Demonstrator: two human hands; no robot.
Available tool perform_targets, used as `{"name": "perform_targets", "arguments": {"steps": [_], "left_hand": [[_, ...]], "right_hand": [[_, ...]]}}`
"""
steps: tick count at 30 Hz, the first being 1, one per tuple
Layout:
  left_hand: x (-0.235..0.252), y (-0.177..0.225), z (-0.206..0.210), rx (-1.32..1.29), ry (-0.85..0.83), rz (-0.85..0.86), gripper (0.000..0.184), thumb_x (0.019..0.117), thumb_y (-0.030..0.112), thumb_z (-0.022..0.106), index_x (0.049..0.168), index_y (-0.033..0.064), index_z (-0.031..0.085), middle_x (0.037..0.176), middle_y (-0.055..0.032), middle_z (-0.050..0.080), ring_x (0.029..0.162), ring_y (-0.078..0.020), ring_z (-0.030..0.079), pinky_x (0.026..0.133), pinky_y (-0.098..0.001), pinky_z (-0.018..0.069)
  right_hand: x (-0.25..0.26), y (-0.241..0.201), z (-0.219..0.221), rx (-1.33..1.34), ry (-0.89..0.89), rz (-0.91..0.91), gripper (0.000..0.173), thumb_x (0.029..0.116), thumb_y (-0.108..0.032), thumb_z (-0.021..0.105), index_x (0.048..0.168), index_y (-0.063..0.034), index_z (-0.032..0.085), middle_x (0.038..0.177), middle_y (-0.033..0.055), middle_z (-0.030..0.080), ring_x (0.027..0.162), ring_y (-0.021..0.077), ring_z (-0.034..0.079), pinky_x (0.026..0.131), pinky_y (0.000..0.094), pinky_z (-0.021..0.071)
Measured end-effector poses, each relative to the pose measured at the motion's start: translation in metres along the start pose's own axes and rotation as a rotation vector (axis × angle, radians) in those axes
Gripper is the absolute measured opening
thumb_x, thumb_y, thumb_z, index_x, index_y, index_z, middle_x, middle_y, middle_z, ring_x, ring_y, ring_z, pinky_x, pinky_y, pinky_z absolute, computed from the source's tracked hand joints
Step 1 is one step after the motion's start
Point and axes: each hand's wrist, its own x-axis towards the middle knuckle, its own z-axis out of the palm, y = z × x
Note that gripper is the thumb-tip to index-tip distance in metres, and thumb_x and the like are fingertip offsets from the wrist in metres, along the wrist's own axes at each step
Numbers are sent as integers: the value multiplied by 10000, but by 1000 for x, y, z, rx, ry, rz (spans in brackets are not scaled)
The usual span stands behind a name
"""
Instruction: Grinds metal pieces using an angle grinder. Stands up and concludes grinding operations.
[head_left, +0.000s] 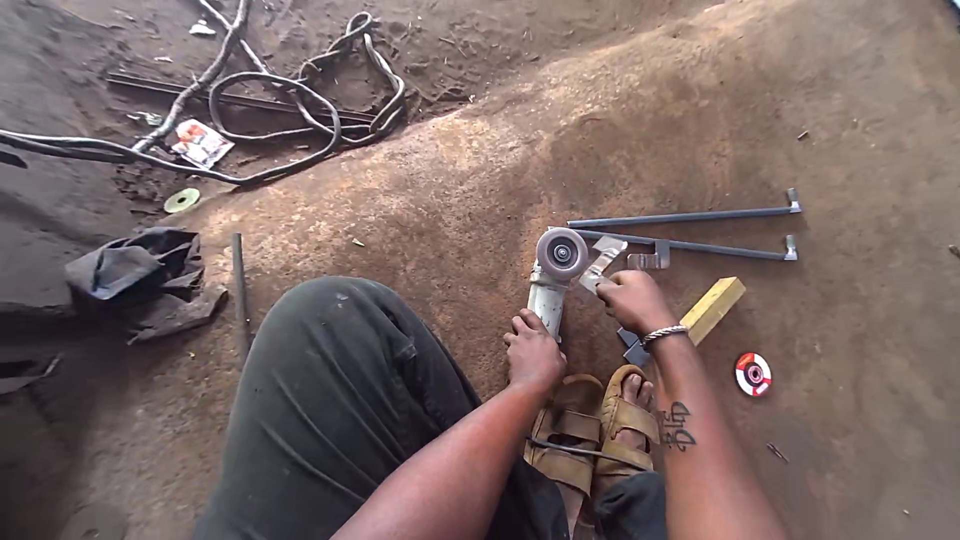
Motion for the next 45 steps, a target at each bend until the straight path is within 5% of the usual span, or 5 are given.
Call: {"name": "perform_targets", "arguments": {"steps": [5, 12, 22, 30, 45], "left_hand": [[-2, -2, 2, -16, 2, 32, 1034, 867, 393, 743, 1611, -13, 151, 1528, -284, 386, 1167, -432, 635, 860, -526, 595], [-1, 2, -2, 27, -13, -21, 1043, 840, 423, 744, 1622, 18, 186, 1561, -246, 383, 1228, -397, 616, 913, -476, 589], [-1, 3, -1, 38, -4, -22, 1043, 837, 413, 756, 1612, -1, 194, 1529, -252, 404, 1211, -384, 628, 905, -467, 594], [0, 2, -1, 47, -19, -6, 1048, 856, 435, 740, 1618, -12, 176, 1558, -276, 366, 1247, -414, 601, 919, -485, 588], [-4, 2, 1, 65, 6, 6, 1037, 853, 426, 753, 1584, -38, 183, 1518, -279, 392, 1212, -402, 626, 906, -497, 588]], "right_hand": [[-29, 26, 10, 881, 17, -272, 196, 1033, -234, 556, 1118, -84, 649, 594, 14, 472, 423, 89, 399, 396, 246, 370], [-57, 14, 8, 1696, -359, -695, 283, 976, -371, 664, 1063, -103, 692, 518, -65, 405, 389, 17, 399, 404, 177, 389], [-65, 5, 6, 1716, -314, -739, 271, 1001, -363, 632, 1063, -103, 674, 524, -59, 420, 393, 26, 420, 414, 176, 408], [-29, 16, 58, 1140, 208, -109, 263, 1090, -273, 540, 1235, -59, 591, 726, 83, 618, 521, 158, 594, 490, 299, 545], [-14, 25, 106, 1287, 138, 38, 250, 1082, -237, 555, 1232, -39, 577, 699, 110, 582, 533, 230, 634, 565, 400, 615]]}}
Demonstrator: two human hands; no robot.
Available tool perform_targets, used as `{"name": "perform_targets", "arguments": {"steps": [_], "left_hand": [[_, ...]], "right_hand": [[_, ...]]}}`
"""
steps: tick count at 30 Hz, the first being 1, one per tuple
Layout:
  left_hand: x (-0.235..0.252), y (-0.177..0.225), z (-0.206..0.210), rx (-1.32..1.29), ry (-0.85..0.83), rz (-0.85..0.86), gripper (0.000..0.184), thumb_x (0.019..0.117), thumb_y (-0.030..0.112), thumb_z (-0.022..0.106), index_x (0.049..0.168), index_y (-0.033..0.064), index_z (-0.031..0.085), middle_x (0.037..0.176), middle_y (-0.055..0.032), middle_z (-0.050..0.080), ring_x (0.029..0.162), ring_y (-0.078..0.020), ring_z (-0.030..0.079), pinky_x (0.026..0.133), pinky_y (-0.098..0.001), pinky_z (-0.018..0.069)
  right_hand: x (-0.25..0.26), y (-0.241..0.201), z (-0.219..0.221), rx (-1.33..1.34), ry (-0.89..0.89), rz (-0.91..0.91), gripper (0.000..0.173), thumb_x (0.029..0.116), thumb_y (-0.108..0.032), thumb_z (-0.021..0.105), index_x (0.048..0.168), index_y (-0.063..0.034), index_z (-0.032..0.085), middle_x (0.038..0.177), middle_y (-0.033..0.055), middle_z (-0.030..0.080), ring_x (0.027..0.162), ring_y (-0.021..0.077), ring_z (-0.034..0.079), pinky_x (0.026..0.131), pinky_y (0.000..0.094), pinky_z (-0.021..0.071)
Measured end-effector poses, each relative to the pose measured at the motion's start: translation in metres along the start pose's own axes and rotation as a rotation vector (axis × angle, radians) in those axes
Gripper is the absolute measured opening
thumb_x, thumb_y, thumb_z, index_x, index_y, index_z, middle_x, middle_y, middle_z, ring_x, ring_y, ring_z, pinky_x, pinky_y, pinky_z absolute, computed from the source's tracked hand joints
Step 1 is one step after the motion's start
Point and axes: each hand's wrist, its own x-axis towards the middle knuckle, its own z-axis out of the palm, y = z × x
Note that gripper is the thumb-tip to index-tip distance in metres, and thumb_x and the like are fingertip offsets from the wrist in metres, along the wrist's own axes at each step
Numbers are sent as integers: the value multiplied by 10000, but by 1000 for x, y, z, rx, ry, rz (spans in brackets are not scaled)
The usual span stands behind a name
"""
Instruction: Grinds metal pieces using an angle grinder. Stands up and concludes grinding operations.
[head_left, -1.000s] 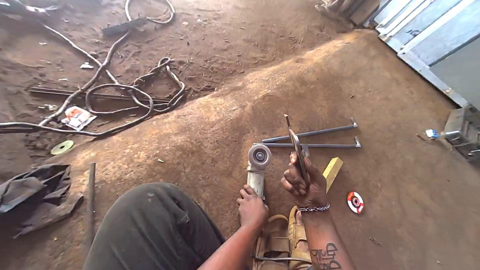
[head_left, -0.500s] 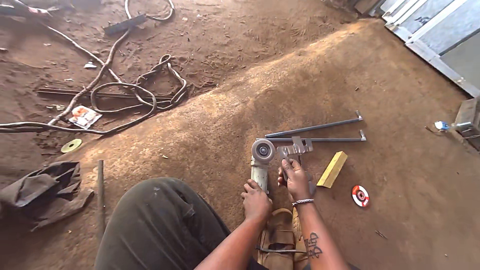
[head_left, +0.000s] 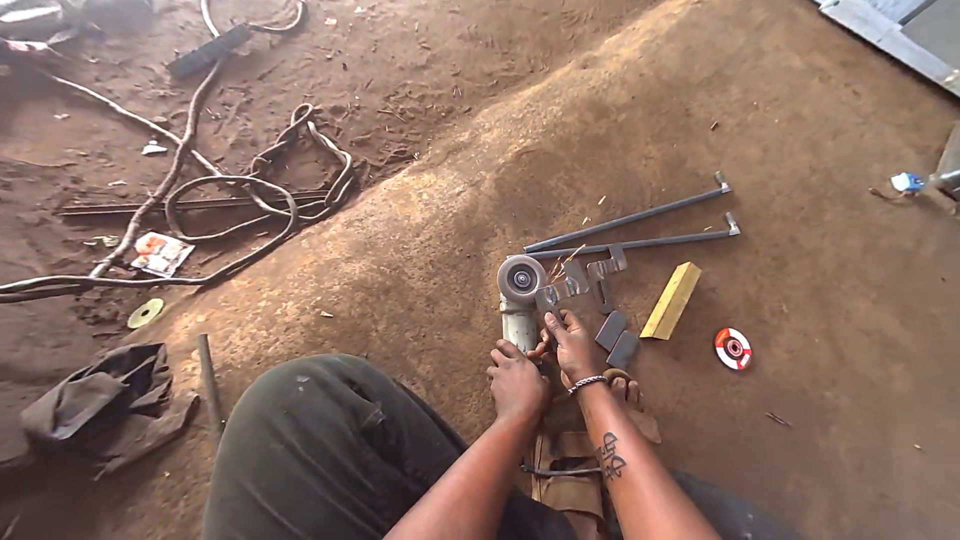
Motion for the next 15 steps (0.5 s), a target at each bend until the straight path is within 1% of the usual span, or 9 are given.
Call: {"name": "perform_targets", "arguments": {"steps": [4, 6, 9, 12, 15], "left_hand": [[-1, 1, -2, -17, 13, -17, 1032, 837, 407, 774, 1573, -26, 193, 1484, -262, 431, 1176, -386, 648, 892, -501, 591], [-1, 0, -2, -23, 11, -12, 1040, 836, 409, 782, 1571, -29, 190, 1483, -264, 430, 1182, -391, 643, 900, -502, 589], [0, -1, 0, -18, 14, 1, 1033, 847, 398, 770, 1580, -30, 182, 1478, -277, 433, 1170, -403, 649, 894, -516, 590], [1, 0, 0, -20, 21, -5, 1035, 838, 413, 778, 1572, -25, 194, 1464, -265, 452, 1170, -398, 648, 894, -513, 592], [0, -1, -1, -17, 18, -2, 1051, 835, 415, 786, 1577, -29, 187, 1478, -272, 439, 1181, -403, 643, 903, -512, 588]], "right_hand": [[-2, 1, 4, 34, -11, 7, 245, 1084, -240, 551, 1221, -39, 579, 697, 94, 569, 539, 213, 625, 558, 377, 601], [-3, -1, 5, 64, 4, 15, 232, 1087, -239, 541, 1198, -37, 570, 688, 90, 560, 524, 204, 616, 545, 370, 599], [-4, -2, 5, 35, -16, 29, 235, 1088, -234, 545, 1203, -31, 578, 687, 91, 564, 537, 207, 618, 571, 382, 602], [-2, -3, 5, 31, -19, 40, 236, 1086, -251, 548, 1191, -41, 575, 679, 84, 554, 525, 201, 609, 556, 370, 595], [-2, -3, 4, 29, -17, 48, 235, 1088, -256, 544, 1179, -41, 571, 681, 88, 556, 519, 199, 599, 541, 359, 583]]}}
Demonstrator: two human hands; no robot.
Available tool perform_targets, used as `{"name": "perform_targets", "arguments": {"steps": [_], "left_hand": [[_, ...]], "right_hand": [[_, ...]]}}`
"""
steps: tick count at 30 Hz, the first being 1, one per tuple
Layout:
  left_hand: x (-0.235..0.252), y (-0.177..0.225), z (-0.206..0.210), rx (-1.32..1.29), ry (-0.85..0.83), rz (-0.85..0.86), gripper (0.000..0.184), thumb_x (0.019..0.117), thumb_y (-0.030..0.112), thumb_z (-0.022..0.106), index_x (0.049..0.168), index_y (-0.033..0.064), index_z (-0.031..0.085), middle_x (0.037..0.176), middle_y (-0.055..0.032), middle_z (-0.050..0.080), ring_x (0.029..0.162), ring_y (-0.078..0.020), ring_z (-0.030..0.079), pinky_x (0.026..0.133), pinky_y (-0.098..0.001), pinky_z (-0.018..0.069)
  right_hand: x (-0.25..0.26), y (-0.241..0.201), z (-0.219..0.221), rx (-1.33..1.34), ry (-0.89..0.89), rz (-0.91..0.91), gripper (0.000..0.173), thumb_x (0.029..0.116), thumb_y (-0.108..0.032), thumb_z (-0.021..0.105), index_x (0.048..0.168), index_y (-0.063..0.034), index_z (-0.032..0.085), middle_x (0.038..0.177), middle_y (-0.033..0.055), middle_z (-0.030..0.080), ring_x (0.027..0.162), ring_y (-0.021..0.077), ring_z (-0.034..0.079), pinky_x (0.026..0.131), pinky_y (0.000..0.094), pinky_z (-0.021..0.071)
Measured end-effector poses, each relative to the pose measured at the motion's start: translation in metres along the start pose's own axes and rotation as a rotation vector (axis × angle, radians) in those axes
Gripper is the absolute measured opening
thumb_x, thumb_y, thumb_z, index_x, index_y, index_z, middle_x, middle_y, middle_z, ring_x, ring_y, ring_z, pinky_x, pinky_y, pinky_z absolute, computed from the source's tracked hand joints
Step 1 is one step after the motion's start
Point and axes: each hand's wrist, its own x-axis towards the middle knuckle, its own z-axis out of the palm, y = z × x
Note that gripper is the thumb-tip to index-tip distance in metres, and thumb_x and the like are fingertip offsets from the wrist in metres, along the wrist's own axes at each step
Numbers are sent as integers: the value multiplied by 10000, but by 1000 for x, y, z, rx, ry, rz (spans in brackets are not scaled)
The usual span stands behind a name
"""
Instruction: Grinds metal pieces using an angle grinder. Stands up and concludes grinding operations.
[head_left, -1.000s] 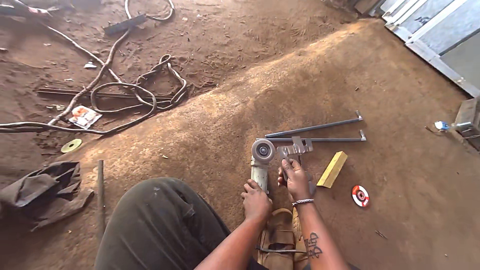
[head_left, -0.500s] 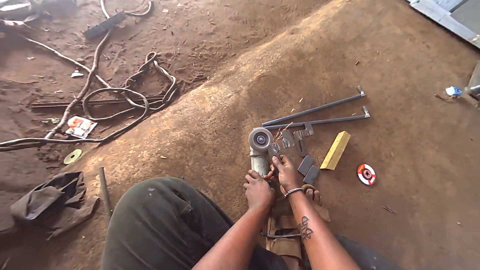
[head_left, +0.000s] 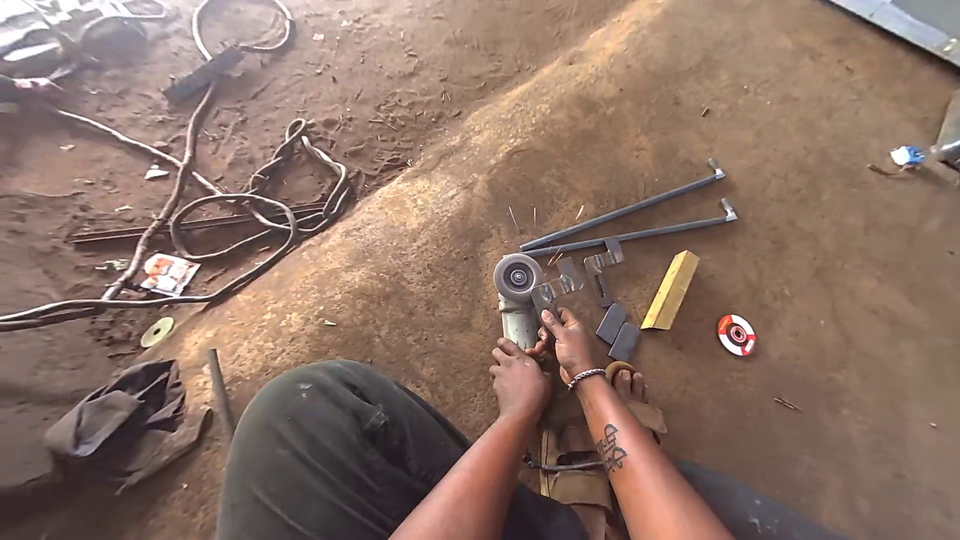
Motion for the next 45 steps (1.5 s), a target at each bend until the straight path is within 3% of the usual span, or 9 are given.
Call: {"name": "perform_targets", "arguments": {"steps": [6, 10, 13, 18, 22, 27, 40, 43, 45], "left_hand": [[-2, 2, -2, 39, -2, 6, 1041, 858, 447, 758, 1577, -46, 189, 1488, -276, 426, 1209, -402, 626, 921, -496, 583], [-1, 3, 0, 41, 8, -14, 1061, 847, 465, 754, 1589, -38, 186, 1506, -270, 421, 1217, -385, 630, 923, -484, 586], [0, 2, 2, 36, 5, -22, 1067, 845, 467, 756, 1592, -32, 180, 1496, -272, 428, 1221, -380, 629, 924, -482, 585], [0, 1, 3, 70, 25, -4, 1031, 859, 440, 740, 1590, -37, 192, 1482, -270, 443, 1182, -378, 646, 894, -478, 595], [-2, 1, 2, 111, 28, -1, 848, 944, 330, 669, 1565, -41, 227, 1473, -263, 445, 1182, -366, 651, 893, -459, 599], [-3, 3, 4, 97, 17, -11, 884, 955, 348, 662, 1586, -41, 180, 1493, -269, 430, 1223, -386, 622, 916, -472, 587], [-3, 2, 3, 128, 19, 7, 886, 972, 320, 644, 1588, -67, 138, 1488, -285, 423, 1213, -392, 626, 917, -471, 586], [-3, 2, 4, 149, 8, 16, 857, 969, 342, 643, 1570, -75, 196, 1470, -286, 446, 1224, -401, 618, 926, -482, 581], [-3, -1, 5, 146, -15, 72, 780, 966, 354, 646, 1522, -95, 334, 1439, -309, 504, 1259, -421, 595, 964, -521, 554]], "right_hand": [[8, -5, -4, -101, 64, -34, 302, 1096, -291, 533, 1269, -44, 549, 690, 95, 564, 521, 225, 628, 576, 421, 623], [-5, -3, -14, -530, 291, -265, 356, 1113, -327, 485, 1310, -53, 598, 776, 98, 659, 582, 240, 660, 592, 455, 604], [-8, 10, -19, -908, 447, -551, 353, 1093, -269, 530, 1327, -32, 648, 980, 187, 739, 827, 375, 729, 735, 576, 584], [8, 26, -12, -1026, 391, -866, 271, 956, -142, 685, 1202, -28, 682, 1122, 178, 681, 1044, 352, 681, 908, 519, 572], [7, 45, -3, -965, 376, -825, 244, 917, -64, 686, 1150, 11, 675, 1115, 191, 685, 1040, 348, 693, 901, 498, 582], [3, 34, -5, -1074, 286, -641, 270, 953, -96, 677, 1208, -9, 662, 1206, 207, 632, 1126, 373, 645, 943, 522, 555], [-1, 36, -2, -1112, 337, -615, 269, 965, -65, 634, 1227, -25, 682, 1158, 200, 629, 1060, 369, 659, 885, 527, 572], [-3, 36, -5, -1138, 271, -708, 269, 944, -71, 654, 1207, -25, 683, 1136, 194, 632, 1012, 366, 662, 855, 522, 563], [-7, 32, -7, -1077, 120, -787, 278, 930, -103, 691, 1195, -21, 697, 1121, 187, 654, 997, 346, 678, 853, 515, 575]]}}
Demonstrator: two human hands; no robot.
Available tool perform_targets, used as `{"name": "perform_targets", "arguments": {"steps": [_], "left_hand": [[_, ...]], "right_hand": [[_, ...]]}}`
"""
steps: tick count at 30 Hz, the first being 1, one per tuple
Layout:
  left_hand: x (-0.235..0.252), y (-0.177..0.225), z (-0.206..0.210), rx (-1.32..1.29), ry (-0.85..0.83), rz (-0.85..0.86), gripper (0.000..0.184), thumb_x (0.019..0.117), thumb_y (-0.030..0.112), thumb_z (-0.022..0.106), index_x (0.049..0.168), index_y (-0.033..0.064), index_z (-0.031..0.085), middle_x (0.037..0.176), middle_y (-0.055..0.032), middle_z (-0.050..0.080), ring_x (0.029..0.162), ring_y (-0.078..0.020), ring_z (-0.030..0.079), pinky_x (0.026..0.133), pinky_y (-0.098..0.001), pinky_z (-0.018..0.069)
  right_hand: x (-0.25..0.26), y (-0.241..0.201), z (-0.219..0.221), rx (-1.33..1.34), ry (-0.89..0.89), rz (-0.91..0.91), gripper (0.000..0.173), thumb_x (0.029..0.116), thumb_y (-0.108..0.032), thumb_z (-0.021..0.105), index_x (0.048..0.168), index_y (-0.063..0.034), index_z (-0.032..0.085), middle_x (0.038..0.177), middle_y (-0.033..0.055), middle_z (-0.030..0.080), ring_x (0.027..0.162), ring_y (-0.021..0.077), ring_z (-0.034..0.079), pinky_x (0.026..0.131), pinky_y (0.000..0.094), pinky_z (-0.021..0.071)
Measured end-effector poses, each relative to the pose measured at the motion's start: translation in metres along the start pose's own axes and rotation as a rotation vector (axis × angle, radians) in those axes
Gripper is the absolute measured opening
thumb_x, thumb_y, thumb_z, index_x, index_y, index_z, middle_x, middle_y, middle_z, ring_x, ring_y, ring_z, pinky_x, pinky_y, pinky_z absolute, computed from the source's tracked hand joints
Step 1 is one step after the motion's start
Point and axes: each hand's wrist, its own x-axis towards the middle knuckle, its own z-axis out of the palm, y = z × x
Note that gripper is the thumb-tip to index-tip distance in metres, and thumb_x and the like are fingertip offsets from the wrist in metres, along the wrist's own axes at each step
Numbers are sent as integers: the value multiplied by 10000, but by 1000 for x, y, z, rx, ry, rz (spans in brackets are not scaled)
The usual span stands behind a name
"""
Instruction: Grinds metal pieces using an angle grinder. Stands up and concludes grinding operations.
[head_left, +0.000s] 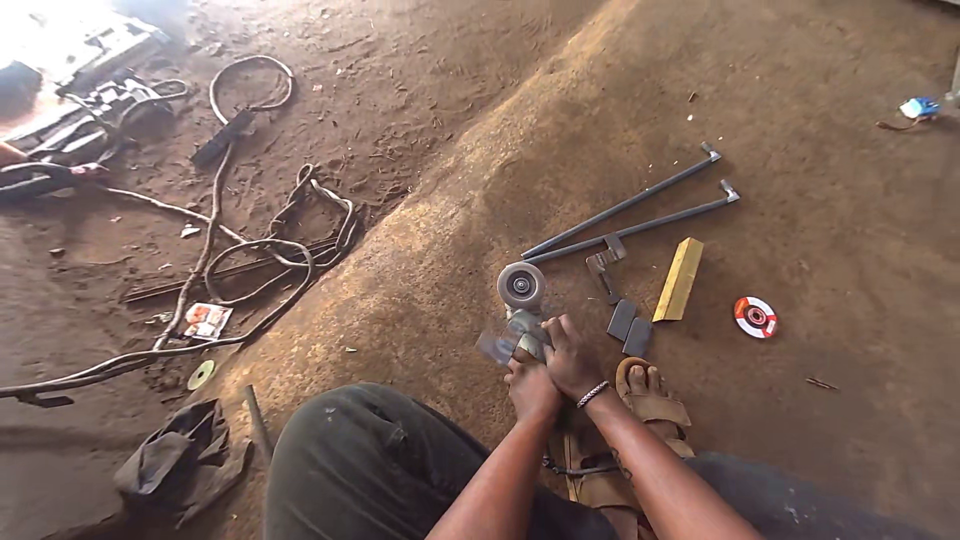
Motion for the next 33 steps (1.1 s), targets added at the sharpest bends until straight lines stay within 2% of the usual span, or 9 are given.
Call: {"name": "perform_targets", "arguments": {"steps": [2, 5, 7, 10, 13, 18, 22, 29, 33], "left_hand": [[3, -2, 0, -78, -25, -17, 789, 963, 371, 667, 1537, -62, 343, 1497, -294, 448, 1295, -412, 563, 999, -504, 539], [-1, -2, -5, -101, -24, -30, 805, 941, 369, 698, 1529, -68, 364, 1557, -283, 384, 1272, -407, 589, 966, -481, 570], [0, -1, -5, -160, -12, -53, 765, 973, 338, 665, 1568, -4, 328, 1560, -266, 376, 1259, -407, 598, 969, -498, 569], [-1, 1, -8, -146, -12, -71, 741, 1012, 311, 591, 1594, 2, 250, 1543, -269, 397, 1234, -390, 622, 958, -481, 573], [0, 3, -6, -54, 2, -53, 890, 941, 324, 667, 1597, -42, 190, 1531, -289, 390, 1205, -396, 634, 913, -485, 591], [7, 5, -1, -87, 9, -91, 1081, 838, 515, 744, 1606, -14, 198, 1540, -258, 408, 1211, -370, 638, 912, -476, 592], [6, 6, -3, -111, 14, -109, 1096, 830, 497, 771, 1603, -17, 188, 1559, -262, 371, 1226, -371, 631, 918, -473, 592], [-4, 6, -9, -122, 32, -104, 1122, 819, 427, 784, 1623, -20, 142, 1659, -248, 231, 1323, -386, 561, 933, -466, 589], [-14, 4, -8, -114, 55, -71, 1178, 803, 401, 801, 1641, 5, 74, 1673, -238, 209, 1341, -407, 541, 925, -497, 589]], "right_hand": [[-1, -4, -6, 216, -98, -16, 287, 931, -193, 732, 1177, -50, 693, 1116, 124, 672, 999, 258, 690, 877, 456, 591], [-3, -17, -13, 746, -238, 173, 262, 953, -264, 733, 1153, -112, 660, 1044, 28, 708, 966, 132, 685, 894, 361, 577], [-2, -35, -18, 1141, -184, 241, 108, 980, -153, 619, 1056, -82, 645, 814, 33, 640, 714, 107, 611, 684, 292, 523], [4, -56, -29, 1549, -23, 397, 207, 1053, -183, 497, 975, -87, 663, 635, 1, 532, 490, 48, 444, 465, 207, 376], [6, -45, -34, 1605, 82, 562, 232, 1068, -201, 499, 948, -87, 662, 604, 2, 494, 444, 51, 395, 425, 206, 353], [0, -12, -38, 1560, 93, 581, 250, 1039, -237, 524, 864, -100, 637, 555, -13, 466, 423, 56, 401, 424, 212, 369], [4, -2, -50, 1586, 61, 532, 238, 970, -226, 586, 751, -135, 610, 531, -27, 470, 433, 60, 433, 455, 227, 403], [26, -26, -89, 1754, 5, 378, 220, 858, -300, 692, 709, -149, 633, 511, -46, 457, 415, 50, 431, 462, 229, 429], [35, -60, -116, 1861, -27, 235, 284, 912, -323, 639, 688, -149, 629, 526, -54, 468, 427, 49, 434, 476, 229, 438]]}}
